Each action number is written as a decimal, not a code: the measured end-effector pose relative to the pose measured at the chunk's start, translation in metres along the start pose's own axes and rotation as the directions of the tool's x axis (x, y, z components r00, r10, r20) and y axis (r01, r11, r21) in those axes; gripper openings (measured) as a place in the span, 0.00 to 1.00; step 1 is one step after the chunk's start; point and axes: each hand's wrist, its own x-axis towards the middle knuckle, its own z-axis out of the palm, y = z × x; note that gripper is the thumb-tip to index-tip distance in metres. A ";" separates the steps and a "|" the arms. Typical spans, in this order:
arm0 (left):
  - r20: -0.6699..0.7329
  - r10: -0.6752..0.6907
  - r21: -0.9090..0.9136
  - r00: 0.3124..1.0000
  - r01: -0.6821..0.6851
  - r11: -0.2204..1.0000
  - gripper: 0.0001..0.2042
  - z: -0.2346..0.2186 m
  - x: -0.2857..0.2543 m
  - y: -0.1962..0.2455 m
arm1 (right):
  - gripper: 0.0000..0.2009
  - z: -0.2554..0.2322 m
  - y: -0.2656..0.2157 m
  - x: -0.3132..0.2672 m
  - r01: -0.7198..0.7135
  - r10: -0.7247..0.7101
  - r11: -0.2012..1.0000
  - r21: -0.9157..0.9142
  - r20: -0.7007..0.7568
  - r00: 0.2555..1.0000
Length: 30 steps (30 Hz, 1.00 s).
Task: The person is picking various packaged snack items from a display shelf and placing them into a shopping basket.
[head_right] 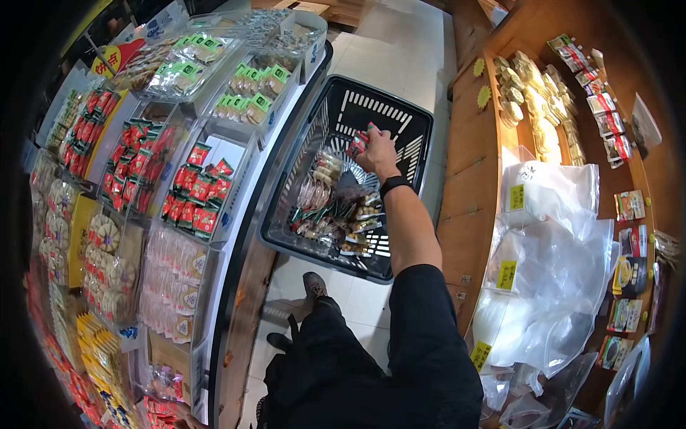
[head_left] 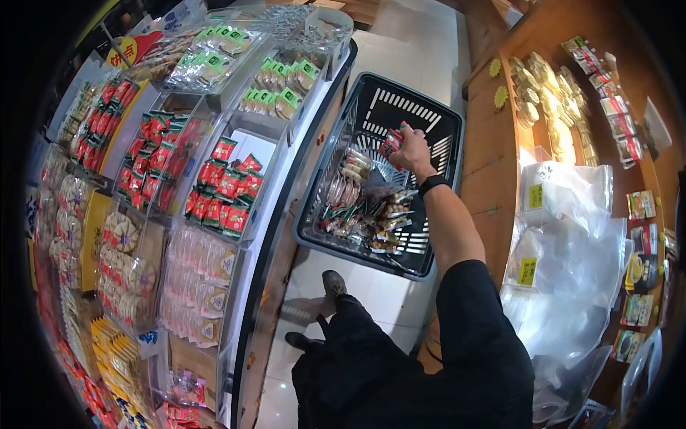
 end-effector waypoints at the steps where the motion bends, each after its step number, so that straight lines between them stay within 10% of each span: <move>1: 0.023 -0.089 -0.049 0.996 0.090 0.995 0.28 0.007 -0.002 0.019 | 0.40 0.002 -0.005 0.001 -0.024 0.024 1.000 -0.010 0.013 1.000; 8: 0.190 0.286 0.345 0.939 -0.337 0.876 0.26 0.027 -0.020 0.006 | 0.34 0.056 0.029 0.029 0.004 -0.001 0.999 -0.052 0.062 0.998; 16: 0.215 0.067 0.361 0.974 -0.143 0.922 0.26 0.027 -0.038 -0.012 | 0.29 0.093 0.024 0.059 0.222 -0.222 0.975 0.001 0.025 0.975; 26: 0.215 0.005 0.318 0.977 -0.075 0.945 0.27 0.032 -0.051 -0.004 | 0.50 0.140 0.030 0.102 0.213 -0.220 0.975 0.058 0.354 0.909; 30: 0.206 -0.090 0.362 0.974 0.009 0.932 0.28 0.033 -0.051 -0.016 | 0.51 0.131 0.026 0.092 0.221 -0.215 0.975 0.009 0.266 0.940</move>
